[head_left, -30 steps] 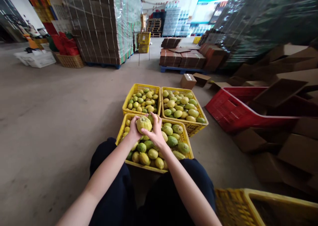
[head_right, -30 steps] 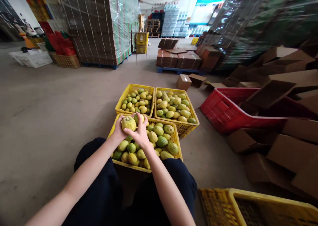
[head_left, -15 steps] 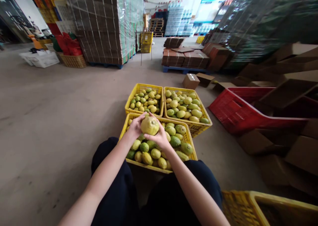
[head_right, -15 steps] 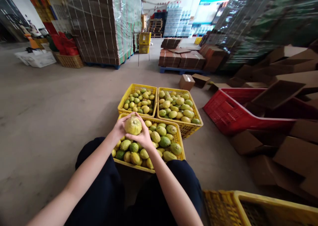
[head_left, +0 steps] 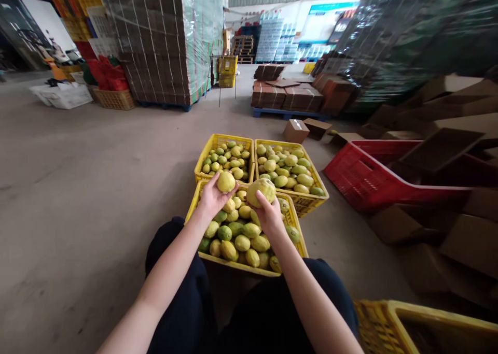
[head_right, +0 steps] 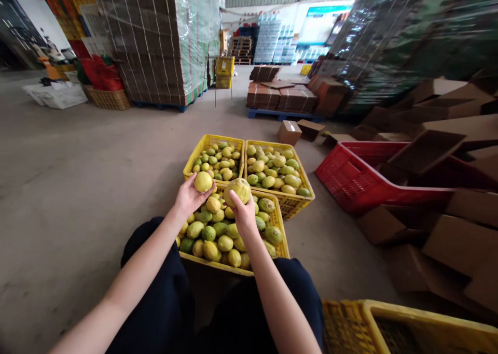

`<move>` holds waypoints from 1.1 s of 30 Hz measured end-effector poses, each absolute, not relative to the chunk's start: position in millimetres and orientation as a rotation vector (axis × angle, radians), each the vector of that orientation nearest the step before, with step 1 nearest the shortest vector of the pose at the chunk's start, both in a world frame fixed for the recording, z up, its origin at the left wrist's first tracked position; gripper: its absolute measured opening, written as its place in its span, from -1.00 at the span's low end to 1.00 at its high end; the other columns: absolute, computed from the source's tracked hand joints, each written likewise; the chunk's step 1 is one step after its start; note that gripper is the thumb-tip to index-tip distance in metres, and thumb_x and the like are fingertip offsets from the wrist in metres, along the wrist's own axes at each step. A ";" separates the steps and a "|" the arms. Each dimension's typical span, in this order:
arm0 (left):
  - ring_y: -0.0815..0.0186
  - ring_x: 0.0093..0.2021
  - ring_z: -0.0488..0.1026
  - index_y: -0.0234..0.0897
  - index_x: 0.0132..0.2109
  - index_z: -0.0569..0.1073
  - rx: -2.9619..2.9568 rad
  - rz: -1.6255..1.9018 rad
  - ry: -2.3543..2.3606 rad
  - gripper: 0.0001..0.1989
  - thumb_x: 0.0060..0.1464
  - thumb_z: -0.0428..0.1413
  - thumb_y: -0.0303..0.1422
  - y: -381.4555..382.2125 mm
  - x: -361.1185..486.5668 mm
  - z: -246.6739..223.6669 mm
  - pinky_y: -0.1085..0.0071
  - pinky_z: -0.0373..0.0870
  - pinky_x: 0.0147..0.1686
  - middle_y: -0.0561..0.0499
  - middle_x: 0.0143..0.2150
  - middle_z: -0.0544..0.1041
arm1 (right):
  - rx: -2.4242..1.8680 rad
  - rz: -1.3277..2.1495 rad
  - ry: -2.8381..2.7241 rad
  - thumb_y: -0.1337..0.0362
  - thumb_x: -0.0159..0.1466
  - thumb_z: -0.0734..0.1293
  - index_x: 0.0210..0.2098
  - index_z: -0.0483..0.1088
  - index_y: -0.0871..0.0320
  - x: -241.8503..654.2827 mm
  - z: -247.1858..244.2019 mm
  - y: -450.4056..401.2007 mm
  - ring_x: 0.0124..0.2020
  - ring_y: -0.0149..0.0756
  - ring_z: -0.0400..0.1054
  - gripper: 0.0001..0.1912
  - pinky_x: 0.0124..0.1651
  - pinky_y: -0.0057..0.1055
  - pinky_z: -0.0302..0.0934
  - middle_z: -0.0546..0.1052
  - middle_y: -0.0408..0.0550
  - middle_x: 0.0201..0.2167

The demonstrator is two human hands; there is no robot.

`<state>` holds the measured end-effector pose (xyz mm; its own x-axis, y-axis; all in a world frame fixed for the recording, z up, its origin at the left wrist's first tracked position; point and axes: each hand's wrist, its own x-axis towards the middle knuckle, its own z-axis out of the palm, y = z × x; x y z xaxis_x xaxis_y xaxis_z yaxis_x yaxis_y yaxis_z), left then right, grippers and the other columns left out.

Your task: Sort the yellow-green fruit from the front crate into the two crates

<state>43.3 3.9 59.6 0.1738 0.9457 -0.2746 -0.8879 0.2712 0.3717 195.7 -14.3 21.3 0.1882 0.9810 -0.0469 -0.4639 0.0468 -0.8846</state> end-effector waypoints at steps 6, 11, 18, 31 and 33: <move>0.31 -0.30 0.56 -0.27 -0.25 0.49 0.067 1.374 0.553 -0.82 0.23 0.07 -0.27 8.6 46.1 56.9 0.37 0.51 -0.10 -0.01 -0.35 0.57 | -1.044 1.113 -0.864 0.07 -0.09 0.57 -0.20 0.37 0.09 196.4 25.4 -18.9 -0.31 -0.24 0.44 -0.46 -0.34 -0.30 0.43 0.52 -0.13 -0.28; 0.29 -0.23 0.57 -0.24 -0.34 0.48 0.129 1.468 0.578 -0.82 0.17 0.12 -0.26 7.1 51.2 50.6 0.32 0.48 -0.05 0.03 -0.33 0.60 | -1.139 0.934 -1.086 0.05 -0.10 0.57 -0.13 0.35 0.10 190.6 27.2 -21.3 -0.17 -0.14 0.45 -0.39 -0.04 -0.15 0.38 0.54 -0.06 -0.21; 0.19 -0.16 0.58 -0.35 -0.37 0.57 0.309 1.581 0.563 -0.73 0.09 0.03 -0.29 3.4 52.4 43.6 0.29 0.42 -0.03 -0.09 -0.33 0.63 | -1.065 0.833 -1.458 0.10 -0.08 0.56 -0.06 0.31 0.07 177.9 10.8 -27.6 -0.07 -0.09 0.43 -0.36 0.08 -0.08 0.30 0.52 -0.04 -0.12; 0.03 -0.13 0.59 -0.24 -0.67 0.44 0.548 1.481 0.594 -0.55 0.14 -0.03 -0.26 -4.5 23.3 53.8 0.15 0.44 -0.01 -0.10 -0.57 0.54 | -0.898 0.644 -1.722 0.23 -0.06 0.54 -0.01 0.34 0.02 188.5 19.4 -34.6 -0.08 -0.06 0.44 -0.37 0.04 -0.08 0.33 0.53 -0.04 -0.10; 0.01 -0.11 0.58 -0.26 -0.65 0.46 0.572 1.447 0.586 -0.57 0.12 -0.01 -0.26 -5.7 22.1 53.8 0.14 0.44 0.00 -0.11 -0.56 0.55 | -0.884 0.647 -1.725 0.23 -0.08 0.55 -0.02 0.36 0.02 189.3 19.3 -37.2 -0.06 -0.04 0.44 -0.36 0.04 -0.07 0.33 0.53 -0.04 -0.09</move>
<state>22.1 -5.7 53.8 0.0379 0.9990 -0.0240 -0.7341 0.0441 0.6776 189.3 -37.2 19.3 -0.1828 0.8132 0.5525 0.2496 0.5819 -0.7740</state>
